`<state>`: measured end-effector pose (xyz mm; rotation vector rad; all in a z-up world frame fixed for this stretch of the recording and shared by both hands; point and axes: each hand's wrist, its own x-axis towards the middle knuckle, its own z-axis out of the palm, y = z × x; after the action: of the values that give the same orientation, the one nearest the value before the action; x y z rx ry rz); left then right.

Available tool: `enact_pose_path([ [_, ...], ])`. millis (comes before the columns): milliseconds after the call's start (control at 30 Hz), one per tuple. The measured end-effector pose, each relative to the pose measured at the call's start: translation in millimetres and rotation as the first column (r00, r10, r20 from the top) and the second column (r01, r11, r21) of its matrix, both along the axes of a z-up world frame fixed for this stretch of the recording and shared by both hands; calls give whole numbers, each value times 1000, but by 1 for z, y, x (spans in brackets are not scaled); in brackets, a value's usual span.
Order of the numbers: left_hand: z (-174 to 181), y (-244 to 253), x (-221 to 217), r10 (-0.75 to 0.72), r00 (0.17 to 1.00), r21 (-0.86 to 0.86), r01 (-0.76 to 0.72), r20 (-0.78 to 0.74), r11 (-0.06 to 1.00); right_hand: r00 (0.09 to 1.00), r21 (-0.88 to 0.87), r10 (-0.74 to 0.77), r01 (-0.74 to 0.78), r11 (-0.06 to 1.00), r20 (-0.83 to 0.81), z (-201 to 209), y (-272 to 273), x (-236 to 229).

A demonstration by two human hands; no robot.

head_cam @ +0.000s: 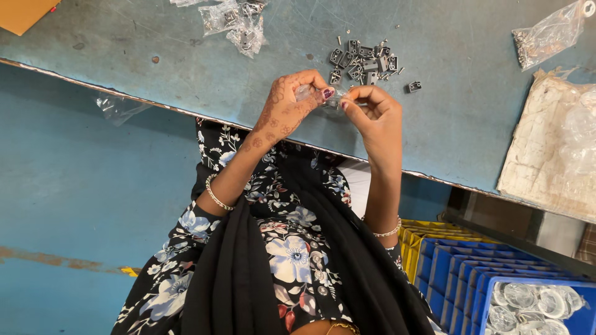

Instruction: The person picks small metal hardware pieces from a blue table and places them into small clear plastic bags. They then seal the bags and set them aside. The person repeats this process multiple times throughout the clip.

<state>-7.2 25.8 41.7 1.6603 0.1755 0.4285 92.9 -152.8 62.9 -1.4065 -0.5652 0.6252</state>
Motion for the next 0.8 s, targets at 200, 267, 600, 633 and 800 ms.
enact_pose_path([
  [200, 15, -3, -2, -32, 996, 161, 46, -87, 986, 999, -8, 31, -30, 1000, 42, -5, 0, 3],
  [267, 22, -6, -4, -21, 982, 236, 66, -186, 970, 989, 0, 20, -20, 1000, 145, -6, 1, 4],
  [600, 15, -11, -4, -117, 991, 140, 126, -67, 982, 942, 109, 31, -72, 991, 333, -9, 4, -1],
  [633, 9, -12, -2, -115, 993, 106, 118, -43, 987, 924, 125, 11, -64, 990, 383, -9, 5, -2],
  [800, -23, -19, 7, -240, 970, -572, 220, 40, 790, 885, 163, -42, -38, 986, 463, -16, 6, -4],
])
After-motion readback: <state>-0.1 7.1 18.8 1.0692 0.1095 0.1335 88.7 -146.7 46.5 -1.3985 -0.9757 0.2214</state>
